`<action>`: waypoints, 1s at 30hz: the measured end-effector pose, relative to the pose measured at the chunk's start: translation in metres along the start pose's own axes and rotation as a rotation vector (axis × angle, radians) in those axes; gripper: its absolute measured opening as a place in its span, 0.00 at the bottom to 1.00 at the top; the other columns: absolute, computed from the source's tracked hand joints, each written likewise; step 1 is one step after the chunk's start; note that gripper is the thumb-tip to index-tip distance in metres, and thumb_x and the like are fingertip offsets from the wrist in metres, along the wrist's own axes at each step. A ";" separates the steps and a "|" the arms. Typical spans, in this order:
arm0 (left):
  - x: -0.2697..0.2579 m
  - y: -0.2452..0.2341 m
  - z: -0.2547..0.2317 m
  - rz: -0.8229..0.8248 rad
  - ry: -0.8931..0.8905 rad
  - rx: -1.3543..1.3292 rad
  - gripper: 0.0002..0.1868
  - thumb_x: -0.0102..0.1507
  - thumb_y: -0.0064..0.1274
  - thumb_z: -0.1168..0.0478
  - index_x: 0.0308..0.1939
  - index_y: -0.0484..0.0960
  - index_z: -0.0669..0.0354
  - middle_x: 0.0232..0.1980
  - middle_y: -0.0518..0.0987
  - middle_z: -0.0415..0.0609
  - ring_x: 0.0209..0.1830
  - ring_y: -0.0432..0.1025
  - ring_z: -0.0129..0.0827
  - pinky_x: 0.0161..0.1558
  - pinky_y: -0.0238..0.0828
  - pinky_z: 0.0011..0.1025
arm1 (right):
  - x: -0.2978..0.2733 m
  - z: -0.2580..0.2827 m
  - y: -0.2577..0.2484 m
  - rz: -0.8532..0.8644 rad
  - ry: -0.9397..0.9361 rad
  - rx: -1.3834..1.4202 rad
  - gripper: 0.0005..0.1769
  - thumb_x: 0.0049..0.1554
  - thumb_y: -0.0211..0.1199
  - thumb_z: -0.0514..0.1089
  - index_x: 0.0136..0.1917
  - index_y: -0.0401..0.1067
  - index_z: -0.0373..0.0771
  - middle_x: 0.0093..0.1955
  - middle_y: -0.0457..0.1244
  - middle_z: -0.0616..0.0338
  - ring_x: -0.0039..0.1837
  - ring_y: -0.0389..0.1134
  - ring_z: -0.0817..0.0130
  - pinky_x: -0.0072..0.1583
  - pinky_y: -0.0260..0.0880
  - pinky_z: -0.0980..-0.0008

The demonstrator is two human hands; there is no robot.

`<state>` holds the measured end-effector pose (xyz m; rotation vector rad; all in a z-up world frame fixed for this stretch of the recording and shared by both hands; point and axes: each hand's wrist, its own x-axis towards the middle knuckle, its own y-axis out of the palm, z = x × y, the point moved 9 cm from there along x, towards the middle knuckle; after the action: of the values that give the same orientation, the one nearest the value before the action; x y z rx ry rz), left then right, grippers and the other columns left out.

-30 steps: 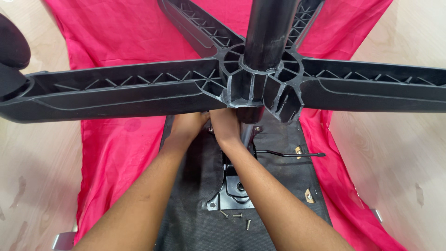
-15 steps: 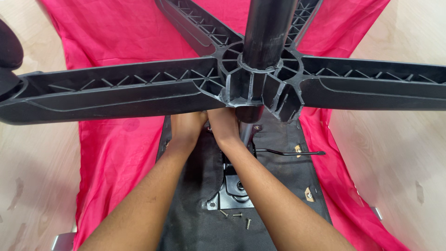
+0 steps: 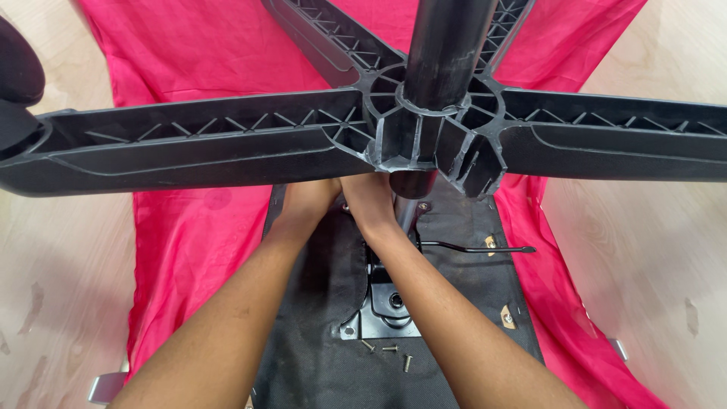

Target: The person assembles the base of an office chair by inserting and tightening screws into the central hub using a screwdriver. The chair base is inverted on a protective mat on the floor.

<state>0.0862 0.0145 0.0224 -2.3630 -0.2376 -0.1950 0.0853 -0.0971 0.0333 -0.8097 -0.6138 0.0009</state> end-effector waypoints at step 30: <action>0.011 0.026 -0.001 0.097 0.097 -0.122 0.16 0.62 0.52 0.61 0.51 0.81 0.64 0.52 0.82 0.59 0.55 0.77 0.47 0.51 0.72 0.45 | -0.006 -0.006 -0.019 -0.055 0.244 0.342 0.13 0.61 0.53 0.43 0.40 0.72 0.32 0.35 0.65 0.56 0.38 0.68 0.69 0.41 0.69 0.67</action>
<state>0.1024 -0.0032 0.0082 -2.4713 -0.0659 -0.2832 0.0789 -0.1160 0.0399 -0.4517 -0.3899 -0.0419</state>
